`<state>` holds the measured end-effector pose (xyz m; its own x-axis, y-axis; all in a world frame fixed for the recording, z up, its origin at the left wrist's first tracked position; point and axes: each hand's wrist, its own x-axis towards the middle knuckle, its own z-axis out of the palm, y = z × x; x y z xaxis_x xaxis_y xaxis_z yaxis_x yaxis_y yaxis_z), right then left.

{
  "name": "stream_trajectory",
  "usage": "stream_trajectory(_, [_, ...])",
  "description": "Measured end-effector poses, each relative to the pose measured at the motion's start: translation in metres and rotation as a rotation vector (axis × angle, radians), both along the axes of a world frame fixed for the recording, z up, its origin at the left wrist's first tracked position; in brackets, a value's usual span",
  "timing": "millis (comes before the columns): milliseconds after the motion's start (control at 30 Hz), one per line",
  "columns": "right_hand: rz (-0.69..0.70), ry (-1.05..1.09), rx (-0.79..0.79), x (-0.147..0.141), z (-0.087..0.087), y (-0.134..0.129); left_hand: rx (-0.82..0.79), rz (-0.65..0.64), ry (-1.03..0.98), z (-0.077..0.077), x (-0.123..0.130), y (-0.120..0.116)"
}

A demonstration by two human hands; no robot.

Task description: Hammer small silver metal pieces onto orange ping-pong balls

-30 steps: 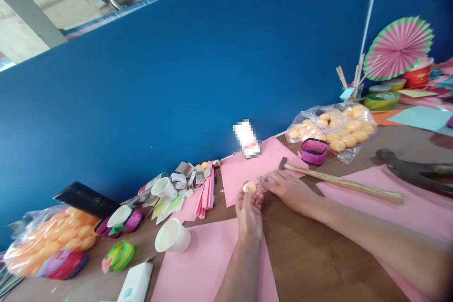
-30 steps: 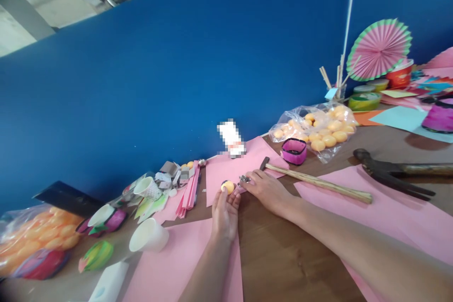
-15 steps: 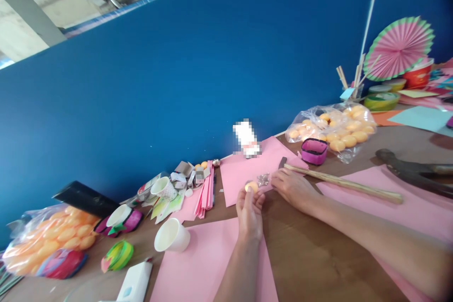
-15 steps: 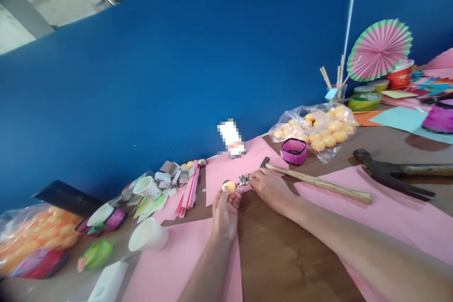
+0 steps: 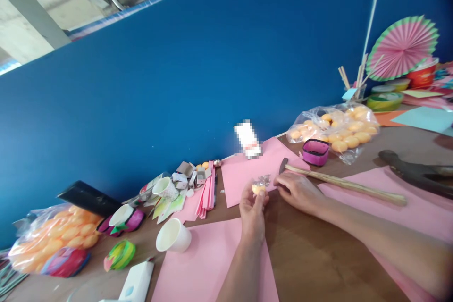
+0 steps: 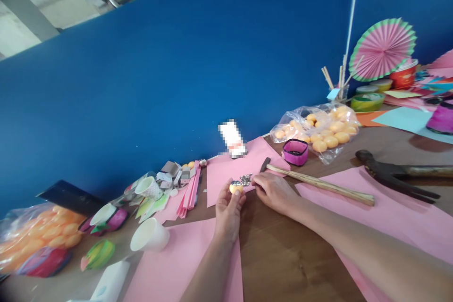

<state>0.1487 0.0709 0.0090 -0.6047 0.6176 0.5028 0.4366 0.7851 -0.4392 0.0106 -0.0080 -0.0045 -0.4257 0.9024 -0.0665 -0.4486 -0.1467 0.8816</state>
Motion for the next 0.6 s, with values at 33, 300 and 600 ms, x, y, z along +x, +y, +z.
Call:
stream_trajectory(33, [0.002, 0.021, -0.017, 0.000, 0.001, 0.000, 0.002, 0.002, 0.011, 0.000, 0.000, 0.000])
stream_trajectory(300, [0.015, 0.177, -0.282, 0.000, 0.004, -0.006, 0.013, 0.004, -0.023, 0.004, 0.001, 0.000])
stream_trajectory(600, [0.121, 0.329, -0.527, 0.000, 0.012, -0.008, 0.025, -0.060, -0.015, 0.009, 0.003, -0.002])
